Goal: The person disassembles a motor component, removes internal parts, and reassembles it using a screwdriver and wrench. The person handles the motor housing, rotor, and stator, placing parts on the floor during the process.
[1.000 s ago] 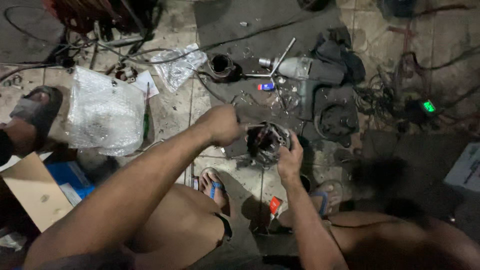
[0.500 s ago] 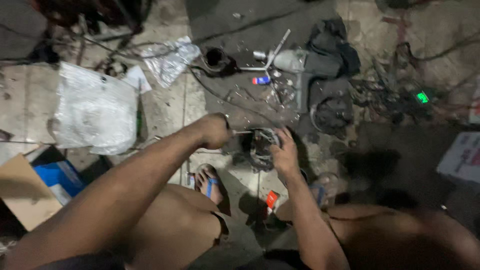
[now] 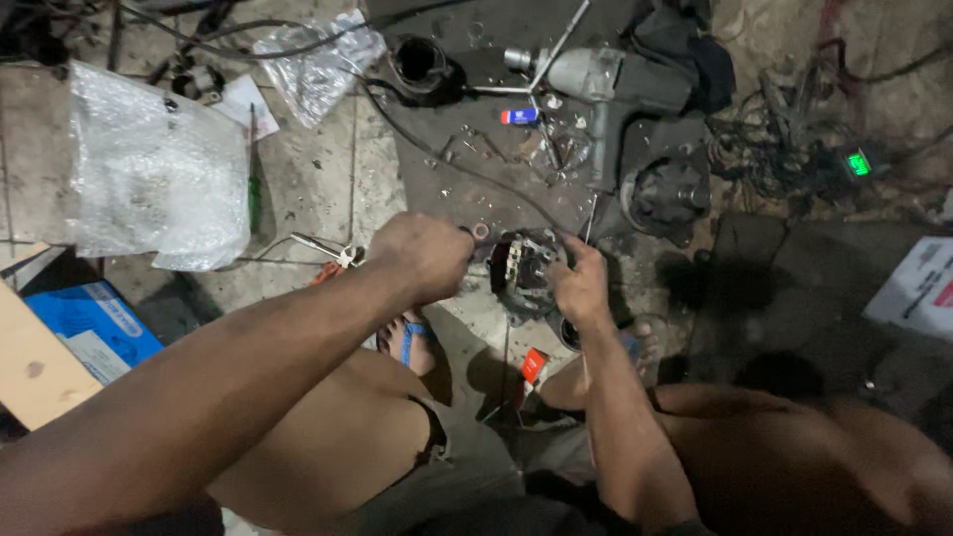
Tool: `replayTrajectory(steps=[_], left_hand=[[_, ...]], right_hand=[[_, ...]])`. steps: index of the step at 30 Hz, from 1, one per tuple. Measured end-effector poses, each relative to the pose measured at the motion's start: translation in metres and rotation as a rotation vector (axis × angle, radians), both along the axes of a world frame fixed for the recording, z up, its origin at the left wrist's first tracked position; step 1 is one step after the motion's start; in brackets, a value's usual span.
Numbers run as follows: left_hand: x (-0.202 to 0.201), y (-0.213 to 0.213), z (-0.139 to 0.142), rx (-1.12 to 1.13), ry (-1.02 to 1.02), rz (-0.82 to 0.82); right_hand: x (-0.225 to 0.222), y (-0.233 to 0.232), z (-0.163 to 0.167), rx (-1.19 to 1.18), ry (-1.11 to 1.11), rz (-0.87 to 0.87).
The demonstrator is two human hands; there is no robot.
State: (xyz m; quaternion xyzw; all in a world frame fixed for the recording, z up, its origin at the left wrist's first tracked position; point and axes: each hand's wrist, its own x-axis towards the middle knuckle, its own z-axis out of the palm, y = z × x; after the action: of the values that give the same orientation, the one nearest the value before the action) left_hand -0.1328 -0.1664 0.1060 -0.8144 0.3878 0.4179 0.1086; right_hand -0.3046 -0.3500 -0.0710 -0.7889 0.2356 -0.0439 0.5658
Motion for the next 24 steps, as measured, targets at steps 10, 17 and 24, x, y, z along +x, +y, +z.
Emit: replayTrajectory(steps=[10, 17, 24], left_hand=[[-0.006, -0.004, -0.012, -0.182, -0.087, 0.016], [0.007, -0.01, 0.057, -0.208, -0.204, 0.137], [0.003, 0.014, 0.065, -0.216, -0.374, 0.147]], right_hand=[[0.001, 0.001, -0.038, 0.236, 0.102, -0.159], [0.014, 0.006, -0.047, 0.439, -0.241, -0.19], [0.015, 0.002, -0.037, 0.328, -0.054, -0.607]])
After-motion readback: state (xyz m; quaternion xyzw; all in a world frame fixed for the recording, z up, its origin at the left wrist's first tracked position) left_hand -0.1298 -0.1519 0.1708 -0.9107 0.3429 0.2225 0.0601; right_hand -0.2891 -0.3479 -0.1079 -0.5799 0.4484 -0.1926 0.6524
